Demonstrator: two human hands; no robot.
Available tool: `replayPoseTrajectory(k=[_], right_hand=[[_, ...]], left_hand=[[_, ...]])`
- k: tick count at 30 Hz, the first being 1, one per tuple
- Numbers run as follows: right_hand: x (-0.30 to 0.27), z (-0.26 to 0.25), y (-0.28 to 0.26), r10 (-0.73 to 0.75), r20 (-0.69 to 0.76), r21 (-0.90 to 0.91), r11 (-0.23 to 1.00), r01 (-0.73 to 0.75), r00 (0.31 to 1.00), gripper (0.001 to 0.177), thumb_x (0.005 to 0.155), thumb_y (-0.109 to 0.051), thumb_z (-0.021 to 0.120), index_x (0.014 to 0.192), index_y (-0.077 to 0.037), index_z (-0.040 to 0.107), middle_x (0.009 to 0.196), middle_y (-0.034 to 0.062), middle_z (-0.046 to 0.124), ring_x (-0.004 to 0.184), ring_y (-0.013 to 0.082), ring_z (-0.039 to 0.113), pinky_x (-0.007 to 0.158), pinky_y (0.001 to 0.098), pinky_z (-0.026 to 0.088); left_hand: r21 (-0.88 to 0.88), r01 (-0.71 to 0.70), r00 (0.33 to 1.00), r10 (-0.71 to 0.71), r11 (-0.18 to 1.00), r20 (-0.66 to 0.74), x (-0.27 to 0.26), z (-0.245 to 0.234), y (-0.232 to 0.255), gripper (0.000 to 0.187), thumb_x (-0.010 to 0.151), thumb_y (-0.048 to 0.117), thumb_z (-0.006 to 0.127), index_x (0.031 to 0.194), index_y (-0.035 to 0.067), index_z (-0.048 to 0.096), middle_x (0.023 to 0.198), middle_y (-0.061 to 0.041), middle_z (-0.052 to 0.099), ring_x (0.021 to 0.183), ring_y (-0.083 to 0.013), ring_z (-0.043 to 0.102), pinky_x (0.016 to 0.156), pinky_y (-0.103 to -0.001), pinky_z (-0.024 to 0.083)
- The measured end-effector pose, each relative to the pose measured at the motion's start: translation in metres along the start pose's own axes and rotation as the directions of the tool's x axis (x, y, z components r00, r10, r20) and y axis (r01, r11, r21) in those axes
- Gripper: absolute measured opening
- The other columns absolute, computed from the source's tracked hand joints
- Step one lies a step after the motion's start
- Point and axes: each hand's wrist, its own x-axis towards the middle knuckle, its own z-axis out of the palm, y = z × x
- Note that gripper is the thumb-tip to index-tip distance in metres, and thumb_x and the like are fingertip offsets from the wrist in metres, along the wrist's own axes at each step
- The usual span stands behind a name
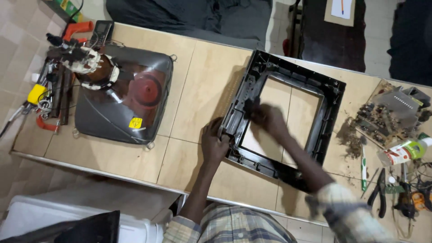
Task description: Disassembling and cleaning the plastic frame of a television set on a workbench.
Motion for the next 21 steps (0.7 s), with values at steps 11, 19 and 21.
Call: replayPoseTrajectory(k=[11, 19, 21], right_hand=[[0.033, 0.004, 0.031, -0.204, 0.020, 0.141, 0.970, 0.199, 0.979, 0.023, 0.072, -0.005, 0.074, 0.095, -0.009, 0.076, 0.088, 0.0179, 0.072, 0.088, 0.0461, 0.070, 0.081, 0.0530, 0.057], [0.094, -0.021, 0.066, -0.255, -0.190, -0.272, 0.942, 0.199, 0.948, 0.020, 0.075, -0.007, 0.068, 0.093, -0.008, 0.076, 0.090, 0.0137, 0.073, 0.099, 0.0396, 0.071, 0.093, 0.0461, 0.057], [0.078, -0.014, 0.058, -0.480, -0.186, -0.351, 0.847, 0.399, 0.857, 0.028, 0.089, -0.014, 0.070, 0.109, 0.006, 0.071, 0.116, 0.0304, 0.068, 0.119, 0.0524, 0.059, 0.102, 0.0574, 0.049]], left_hand=[[0.031, 0.054, 0.998, -0.055, 0.998, 0.027, 0.001, 0.003, -0.001, 0.058, 0.070, 0.005, 0.060, 0.127, 0.012, 0.068, 0.124, -0.011, 0.066, 0.103, -0.0396, 0.062, 0.091, -0.051, 0.051], [0.031, 0.060, 0.996, -0.062, 0.998, 0.071, -0.002, -0.002, 0.004, 0.058, 0.073, 0.007, 0.060, 0.130, 0.009, 0.066, 0.125, -0.015, 0.065, 0.108, -0.0421, 0.061, 0.096, -0.054, 0.050], [0.019, 0.128, 0.988, -0.129, 0.992, 0.082, -0.001, -0.003, 0.008, 0.057, 0.076, 0.007, 0.059, 0.132, 0.009, 0.066, 0.127, -0.017, 0.066, 0.115, -0.0431, 0.061, 0.104, -0.054, 0.046]])
